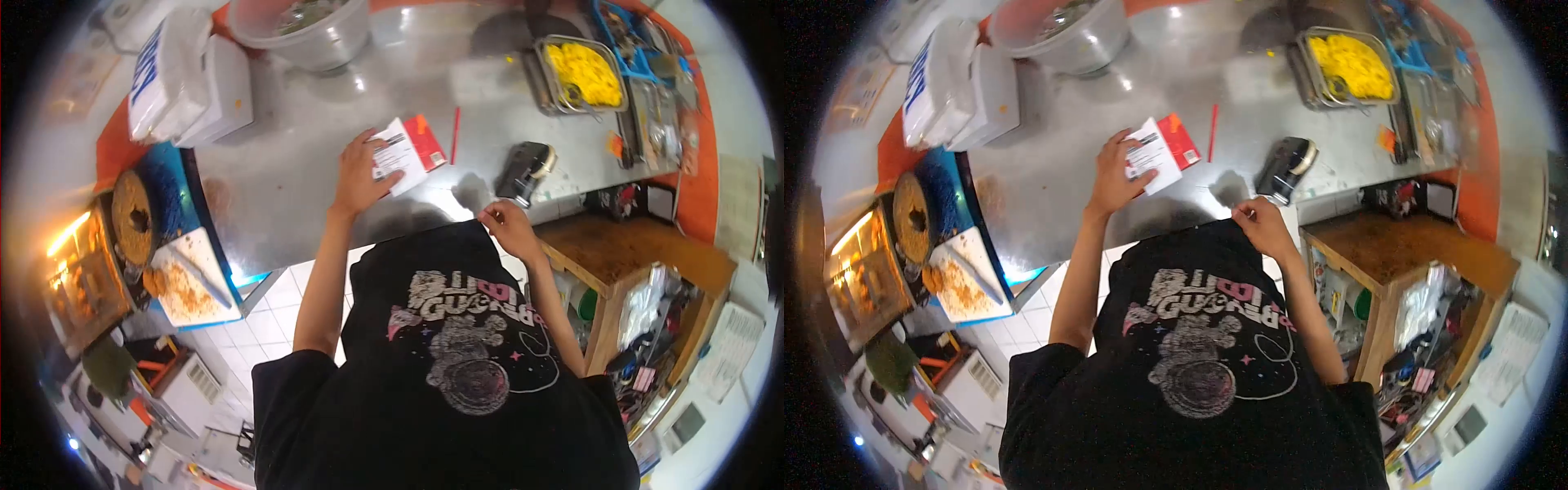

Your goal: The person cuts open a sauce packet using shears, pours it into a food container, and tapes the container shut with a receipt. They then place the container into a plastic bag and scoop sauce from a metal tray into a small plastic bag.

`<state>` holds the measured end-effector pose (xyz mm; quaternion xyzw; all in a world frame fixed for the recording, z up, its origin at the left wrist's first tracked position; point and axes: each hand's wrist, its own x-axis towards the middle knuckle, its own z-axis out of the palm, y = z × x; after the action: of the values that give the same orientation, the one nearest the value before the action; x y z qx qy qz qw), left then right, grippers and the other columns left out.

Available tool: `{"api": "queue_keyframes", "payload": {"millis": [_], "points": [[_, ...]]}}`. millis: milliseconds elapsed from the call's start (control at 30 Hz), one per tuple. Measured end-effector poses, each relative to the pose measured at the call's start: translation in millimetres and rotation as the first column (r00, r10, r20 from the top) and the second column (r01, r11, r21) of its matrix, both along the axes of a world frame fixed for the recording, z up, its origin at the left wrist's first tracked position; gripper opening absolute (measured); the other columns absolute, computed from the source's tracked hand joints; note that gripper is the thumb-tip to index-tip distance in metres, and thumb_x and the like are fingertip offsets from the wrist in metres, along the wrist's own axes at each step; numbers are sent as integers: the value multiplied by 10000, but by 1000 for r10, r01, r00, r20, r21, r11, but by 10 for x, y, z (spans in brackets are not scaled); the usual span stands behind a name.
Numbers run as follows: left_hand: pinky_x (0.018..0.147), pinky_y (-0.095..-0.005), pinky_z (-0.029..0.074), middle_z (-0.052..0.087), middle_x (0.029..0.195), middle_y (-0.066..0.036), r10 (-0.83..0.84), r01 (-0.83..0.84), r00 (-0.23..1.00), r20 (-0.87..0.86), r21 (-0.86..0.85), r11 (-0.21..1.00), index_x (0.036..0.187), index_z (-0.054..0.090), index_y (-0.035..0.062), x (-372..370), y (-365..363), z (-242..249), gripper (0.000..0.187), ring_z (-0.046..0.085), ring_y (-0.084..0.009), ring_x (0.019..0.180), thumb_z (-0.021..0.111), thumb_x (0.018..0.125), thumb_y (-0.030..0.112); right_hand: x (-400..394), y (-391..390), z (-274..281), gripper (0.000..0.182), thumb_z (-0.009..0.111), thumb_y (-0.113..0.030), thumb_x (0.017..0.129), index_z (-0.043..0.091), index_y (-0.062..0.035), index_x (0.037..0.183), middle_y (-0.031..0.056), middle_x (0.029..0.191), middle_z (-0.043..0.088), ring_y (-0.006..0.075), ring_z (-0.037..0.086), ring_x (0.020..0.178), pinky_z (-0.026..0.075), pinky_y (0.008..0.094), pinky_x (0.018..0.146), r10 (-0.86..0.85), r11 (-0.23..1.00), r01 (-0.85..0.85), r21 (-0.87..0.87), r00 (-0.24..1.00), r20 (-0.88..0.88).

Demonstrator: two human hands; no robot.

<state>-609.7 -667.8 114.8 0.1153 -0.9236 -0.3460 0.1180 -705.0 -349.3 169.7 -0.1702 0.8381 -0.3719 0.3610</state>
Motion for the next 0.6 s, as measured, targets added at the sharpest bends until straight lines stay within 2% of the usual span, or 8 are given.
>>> {"api": "queue_keyframes", "payload": {"millis": [67,100,167,200,267,400,467,600], "points": [[1057,-494,295,428,1411,-172,-3,3,1000,8,34,999,1193,545,114,-4,-5,68,611,454,-345,1243,809,706,370,-133,-554,379,174,631,-207,917,668,-37,909,150,894,556,294,624,852,495,396,741,284,958,-288,-3,945,-160],[1057,-494,295,428,1411,-172,18,-19,1000,14,29,999,1193,545,114,-7,-7,92,611,454,-345,1243,809,706,370,-159,-803,365,174,631,-207,917,668,-37,909,150,894,556,294,624,852,495,396,741,303,951,-308,-9,940,-156],[1069,-495,289,431,1403,-169,-6,2,1000,18,210,978,1186,553,107,17,-13,115,619,425,-351,1281,824,670,317,-186,-1284,277,156,600,-192,916,647,-44,894,174,969,547,330,627,896,497,457,747,468,862,-507,-2,797,-383],[1069,-495,289,431,1403,-169,12,-17,1000,26,206,978,1186,553,107,26,-19,101,619,425,-351,1281,824,670,317,-189,-1494,210,156,600,-192,916,647,-44,894,174,969,547,330,627,896,497,457,747,480,853,-522,-10,791,-378],[1077,-495,288,437,1392,-166,3,-1,1000,-21,136,991,1190,551,104,20,-27,61,632,420,-358,1287,820,638,255,-185,-1842,77,142,596,-186,898,668,-65,906,199,1082,559,334,637,925,506,484,769,659,745,-649,156,681,-317],[1084,-494,283,440,1387,-164,9,-8,1000,-7,135,991,1181,550,104,19,-28,21,628,406,-363,1296,814,629,242,-121,-2139,-132,155,611,-193,874,681,-69,933,211,1143,566,346,640,938,520,473,783,788,616,-696,369,548,-280],[1089,-496,282,439,1390,-157,27,-27,1000,0,136,990,1179,548,107,27,-15,36,639,404,-360,1300,823,621,251,-185,-2120,-112,252,694,-284,832,657,-47,910,179,1162,562,363,644,892,519,467,740,752,657,-589,471,554,-357],[1110,-503,274,423,1426,-128,12,-18,999,42,134,991,1210,522,116,39,-8,152,746,399,-345,1311,870,570,279,-581,-1767,-85,316,728,-272,800,659,-10,962,205,1119,592,369,637,930,522,447,794,683,726,-546,418,646,-342]]}}
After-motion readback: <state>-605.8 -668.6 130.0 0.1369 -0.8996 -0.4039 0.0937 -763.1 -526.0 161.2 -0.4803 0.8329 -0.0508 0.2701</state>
